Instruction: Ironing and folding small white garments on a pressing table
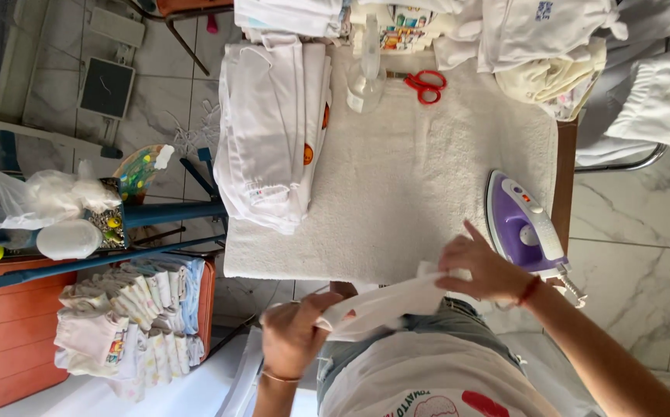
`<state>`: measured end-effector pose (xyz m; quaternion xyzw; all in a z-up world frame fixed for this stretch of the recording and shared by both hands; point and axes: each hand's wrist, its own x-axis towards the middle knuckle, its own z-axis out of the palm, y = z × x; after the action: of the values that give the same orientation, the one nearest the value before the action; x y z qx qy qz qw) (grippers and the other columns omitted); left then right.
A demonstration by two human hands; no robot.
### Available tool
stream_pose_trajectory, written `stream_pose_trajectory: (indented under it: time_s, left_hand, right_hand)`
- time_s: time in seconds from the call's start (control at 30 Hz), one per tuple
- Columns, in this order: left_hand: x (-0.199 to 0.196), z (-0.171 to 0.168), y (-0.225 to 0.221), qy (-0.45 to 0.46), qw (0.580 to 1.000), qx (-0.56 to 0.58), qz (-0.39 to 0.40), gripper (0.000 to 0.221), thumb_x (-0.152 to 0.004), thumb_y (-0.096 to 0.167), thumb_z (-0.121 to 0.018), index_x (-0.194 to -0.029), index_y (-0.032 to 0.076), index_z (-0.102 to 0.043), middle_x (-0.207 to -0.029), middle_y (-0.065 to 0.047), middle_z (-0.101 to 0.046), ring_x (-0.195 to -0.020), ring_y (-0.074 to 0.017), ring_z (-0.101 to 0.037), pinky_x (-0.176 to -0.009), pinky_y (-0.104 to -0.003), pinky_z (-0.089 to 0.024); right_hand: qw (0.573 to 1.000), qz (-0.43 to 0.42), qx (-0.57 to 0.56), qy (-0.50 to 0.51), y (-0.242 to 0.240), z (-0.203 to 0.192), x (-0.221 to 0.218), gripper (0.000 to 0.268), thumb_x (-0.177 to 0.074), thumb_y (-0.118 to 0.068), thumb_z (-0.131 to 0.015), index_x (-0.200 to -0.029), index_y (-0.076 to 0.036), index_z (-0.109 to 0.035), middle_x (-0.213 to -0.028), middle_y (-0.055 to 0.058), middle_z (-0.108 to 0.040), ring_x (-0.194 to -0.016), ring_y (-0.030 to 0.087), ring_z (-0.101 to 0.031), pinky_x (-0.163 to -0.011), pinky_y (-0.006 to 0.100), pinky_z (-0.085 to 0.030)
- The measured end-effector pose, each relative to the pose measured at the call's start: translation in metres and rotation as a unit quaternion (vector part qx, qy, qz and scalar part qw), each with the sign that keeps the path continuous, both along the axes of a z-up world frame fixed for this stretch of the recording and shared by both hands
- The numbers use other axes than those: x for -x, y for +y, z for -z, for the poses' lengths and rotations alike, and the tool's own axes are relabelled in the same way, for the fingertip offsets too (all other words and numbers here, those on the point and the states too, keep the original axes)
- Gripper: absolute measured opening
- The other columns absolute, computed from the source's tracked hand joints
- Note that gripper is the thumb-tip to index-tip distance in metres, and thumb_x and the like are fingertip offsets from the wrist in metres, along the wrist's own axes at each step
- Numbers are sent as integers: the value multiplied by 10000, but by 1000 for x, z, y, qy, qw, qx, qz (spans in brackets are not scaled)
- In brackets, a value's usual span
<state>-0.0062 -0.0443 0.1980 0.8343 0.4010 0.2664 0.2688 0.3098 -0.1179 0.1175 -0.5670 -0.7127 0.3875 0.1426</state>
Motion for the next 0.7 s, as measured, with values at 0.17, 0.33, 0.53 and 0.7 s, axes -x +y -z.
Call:
stream_pose_trajectory:
  time_s: [0.17,0.33,0.53,0.7]
  left_hand:
    - [-42,18,62,131,991,22,-35,224,-781,435,-518,-809,232,-608,-489,-36,-553,-459,-245,-576,-455,-350,-446]
    - [-100,148,101,68,994,-52,-66,373,-755,269,-625,-1076,99,-541,-910,-148,-624,-723,-376,-603,-584,-496,-474]
    - [-127,197,48,69,985,-147,-62,82,-810,179,-531,-863,174,-593,-887,11,-586,-810,-182,-606,-835,-377,-447]
    - [-113,194,28,78,985,-150,-15,191,-816,218,-551,-1001,189,-592,-1074,-1,-551,-1032,-188,-529,-974,-420,-331]
  right_hand:
    - [958,200,175,110,-62,45,1,214,-718,-238,-658,-884,-113,-606,-833,84,-659,-939,255,-587,-961,525,-276]
    - [852,472,226,5,-87,93,8,364,-722,-325,-631,-1068,-287,-526,-993,-19,-599,-987,156,-548,-871,344,-427]
    - [711,649,206,174,-82,51,41,335,-770,-97,-647,-1062,22,-536,-909,196,-586,-802,280,-594,-674,370,-520]
    - [721,656,203,98,-86,120,32,431,-686,-377,-764,-956,-67,-633,-825,99,-634,-765,223,-610,-685,357,-495]
